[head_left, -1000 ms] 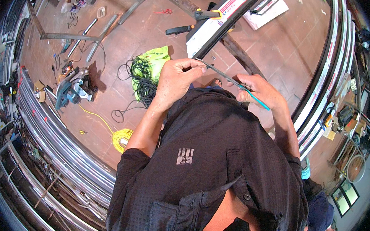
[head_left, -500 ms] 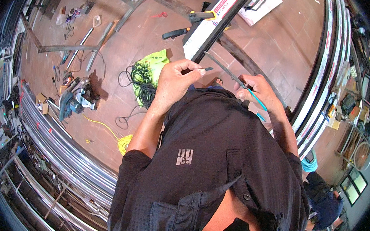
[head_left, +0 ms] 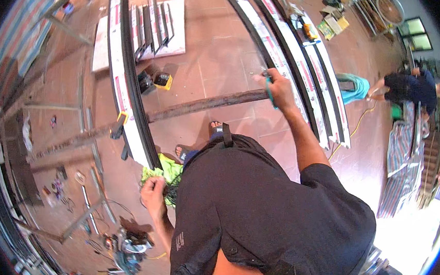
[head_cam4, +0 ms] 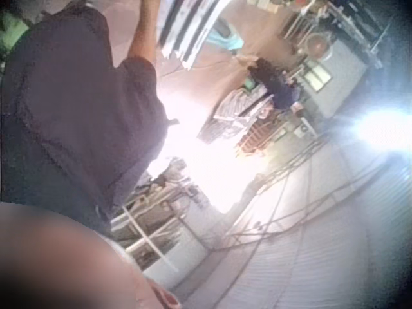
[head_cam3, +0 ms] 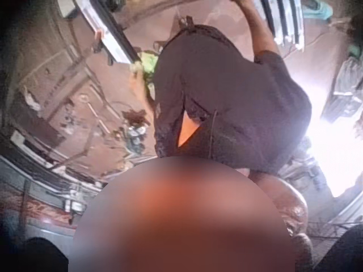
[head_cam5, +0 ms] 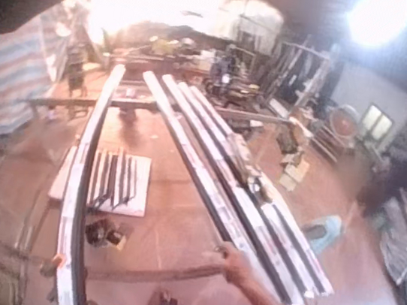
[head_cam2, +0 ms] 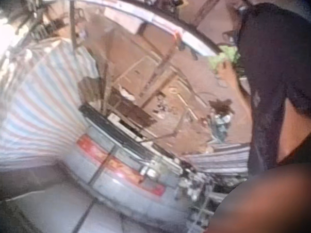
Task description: The person assembles metal frame components by inserting black plastic strips into aluminum profiles. They use a clamp to secure pieces, cut a green zip tie with scissors, and handle a bundle of black cables. The person repeatedly positions and adjusts the frame parts on a workbench.
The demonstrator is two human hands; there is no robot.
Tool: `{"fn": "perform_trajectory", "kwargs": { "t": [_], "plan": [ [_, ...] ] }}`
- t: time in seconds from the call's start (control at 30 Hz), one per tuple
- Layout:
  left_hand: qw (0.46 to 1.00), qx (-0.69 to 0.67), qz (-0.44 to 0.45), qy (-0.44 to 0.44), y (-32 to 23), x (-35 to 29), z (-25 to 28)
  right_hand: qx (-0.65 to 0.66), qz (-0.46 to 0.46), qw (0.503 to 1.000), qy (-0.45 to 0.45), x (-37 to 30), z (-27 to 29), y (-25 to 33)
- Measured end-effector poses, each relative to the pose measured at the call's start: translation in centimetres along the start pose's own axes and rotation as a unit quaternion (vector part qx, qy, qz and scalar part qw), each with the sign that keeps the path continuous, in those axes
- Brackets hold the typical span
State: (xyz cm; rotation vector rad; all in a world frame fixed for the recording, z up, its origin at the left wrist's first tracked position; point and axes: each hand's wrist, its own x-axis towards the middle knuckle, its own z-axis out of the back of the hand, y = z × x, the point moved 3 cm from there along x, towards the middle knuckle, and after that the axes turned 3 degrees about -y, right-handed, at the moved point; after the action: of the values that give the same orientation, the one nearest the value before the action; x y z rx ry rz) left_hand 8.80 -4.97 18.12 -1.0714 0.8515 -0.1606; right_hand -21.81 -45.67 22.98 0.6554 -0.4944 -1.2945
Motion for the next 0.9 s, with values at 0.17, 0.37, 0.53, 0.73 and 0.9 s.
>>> {"fn": "perform_trajectory", "kwargs": {
  "t": [0.17, 0.37, 0.53, 0.73, 0.9],
  "plan": [
    [0.991, 0.022, 0.046, 0.127, 3.6, -0.2, -0.6, -0.221, -0.114, 0.957, -0.148, 0.8, 7.1, -7.6],
    [0.993, 0.007, 0.114, -0.003, 6.6, 0.1, 0.0, -0.274, -0.224, 0.919, -0.172, -0.1, 11.4, -18.2],
    [0.967, -0.144, 0.154, -0.143, 9.8, -0.4, 1.9, -0.129, -0.277, 0.951, 0.037, 1.8, 14.2, -23.2],
    [0.966, -0.180, 0.074, -0.169, 7.8, 0.1, -1.2, -0.298, -0.090, 0.939, -0.146, 6.8, 16.0, -17.3],
    [0.956, -0.211, 0.080, -0.189, 6.4, 0.6, -3.5, -0.110, -0.087, 0.987, -0.084, 9.0, 9.1, -11.4]
  ]
}}
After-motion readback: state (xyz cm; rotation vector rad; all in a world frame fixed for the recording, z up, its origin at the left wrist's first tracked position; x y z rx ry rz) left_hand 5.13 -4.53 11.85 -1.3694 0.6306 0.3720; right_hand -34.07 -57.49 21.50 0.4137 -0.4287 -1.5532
